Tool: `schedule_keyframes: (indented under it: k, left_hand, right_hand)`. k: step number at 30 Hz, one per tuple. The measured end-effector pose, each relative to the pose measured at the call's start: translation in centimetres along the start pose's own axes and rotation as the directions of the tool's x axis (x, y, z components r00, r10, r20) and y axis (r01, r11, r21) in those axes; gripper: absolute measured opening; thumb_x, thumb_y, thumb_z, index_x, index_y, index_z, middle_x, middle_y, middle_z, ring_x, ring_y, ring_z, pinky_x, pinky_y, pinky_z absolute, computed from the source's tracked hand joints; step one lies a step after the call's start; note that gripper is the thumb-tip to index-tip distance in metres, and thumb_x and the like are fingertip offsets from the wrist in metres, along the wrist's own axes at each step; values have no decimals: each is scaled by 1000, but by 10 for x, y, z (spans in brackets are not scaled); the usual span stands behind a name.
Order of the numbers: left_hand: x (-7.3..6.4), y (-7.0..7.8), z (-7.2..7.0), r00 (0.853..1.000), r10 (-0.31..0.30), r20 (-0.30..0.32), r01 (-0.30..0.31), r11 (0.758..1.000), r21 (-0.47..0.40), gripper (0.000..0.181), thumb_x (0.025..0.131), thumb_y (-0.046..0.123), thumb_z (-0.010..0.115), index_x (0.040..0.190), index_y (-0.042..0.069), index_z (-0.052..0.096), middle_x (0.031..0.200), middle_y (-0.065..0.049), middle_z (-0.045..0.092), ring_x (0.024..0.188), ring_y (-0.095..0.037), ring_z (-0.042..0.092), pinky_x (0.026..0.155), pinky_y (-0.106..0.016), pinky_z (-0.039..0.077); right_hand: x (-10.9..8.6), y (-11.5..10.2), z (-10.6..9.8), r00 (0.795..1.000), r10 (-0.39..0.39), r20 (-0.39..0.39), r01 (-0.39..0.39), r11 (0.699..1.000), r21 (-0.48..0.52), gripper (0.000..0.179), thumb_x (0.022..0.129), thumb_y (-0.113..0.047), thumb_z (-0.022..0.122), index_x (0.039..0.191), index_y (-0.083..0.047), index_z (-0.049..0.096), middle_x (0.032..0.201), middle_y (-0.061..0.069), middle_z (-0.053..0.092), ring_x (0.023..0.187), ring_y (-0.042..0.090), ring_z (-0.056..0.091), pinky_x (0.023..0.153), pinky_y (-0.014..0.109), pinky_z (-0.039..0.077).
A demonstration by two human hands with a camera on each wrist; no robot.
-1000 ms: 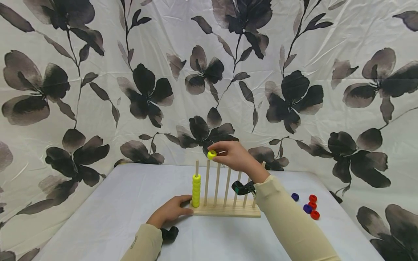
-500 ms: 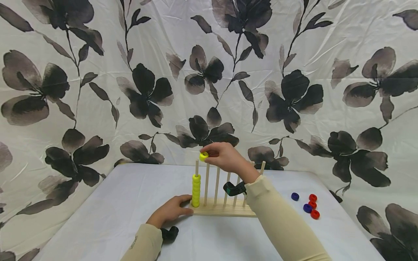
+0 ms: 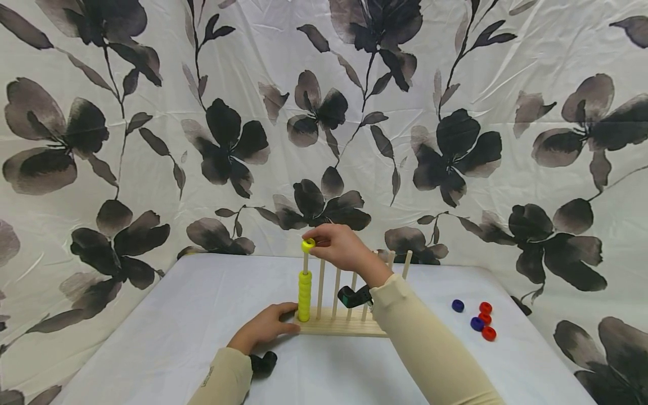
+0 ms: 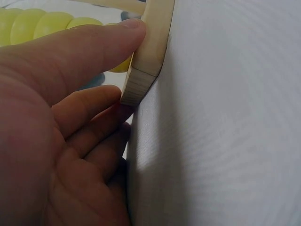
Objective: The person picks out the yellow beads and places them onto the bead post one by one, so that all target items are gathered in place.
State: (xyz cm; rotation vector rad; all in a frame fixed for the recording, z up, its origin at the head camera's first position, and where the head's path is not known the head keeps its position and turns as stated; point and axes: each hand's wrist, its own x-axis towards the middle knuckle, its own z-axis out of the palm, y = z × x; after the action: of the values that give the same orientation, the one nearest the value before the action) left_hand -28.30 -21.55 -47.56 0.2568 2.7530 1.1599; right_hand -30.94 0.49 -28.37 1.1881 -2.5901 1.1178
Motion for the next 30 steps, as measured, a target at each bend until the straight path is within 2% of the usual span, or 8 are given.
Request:
schedule_keyframes:
  k: [12,21,30]
  left_hand:
    - [1,0,0,1000,4,0,-4,1000,8,64,80,39,77,137,17,56,144,-8,52,140,-36,39,112,-61,31]
    - [2,-1,0,1000,2,0,-2,1000,-4,65,81,40,77,138,16,55,145,-9,51,140,-37,39,113,-61,31]
    - [3,-3,1,1000,18,5,-18,1000,-8,65,80,39,77,137,16,55,144,-9,52,139,-37,39,113,-61,31]
  right_hand:
    - [3,0,3,1000,10,-6,-10,998,-59,28,91,-13,67,119,-12,68,116,4,69,107,18,68,88,26,57]
    - [1,0,5,1000,-22,-17,19,992,-124,25,91,-15,66,116,-14,70,118,3,69,107,18,67,91,31,57]
    - [-1,1,6,999,-43,-23,40,991,-124,24,92,-15,64,116,-14,69,118,2,68,108,18,67,92,30,56]
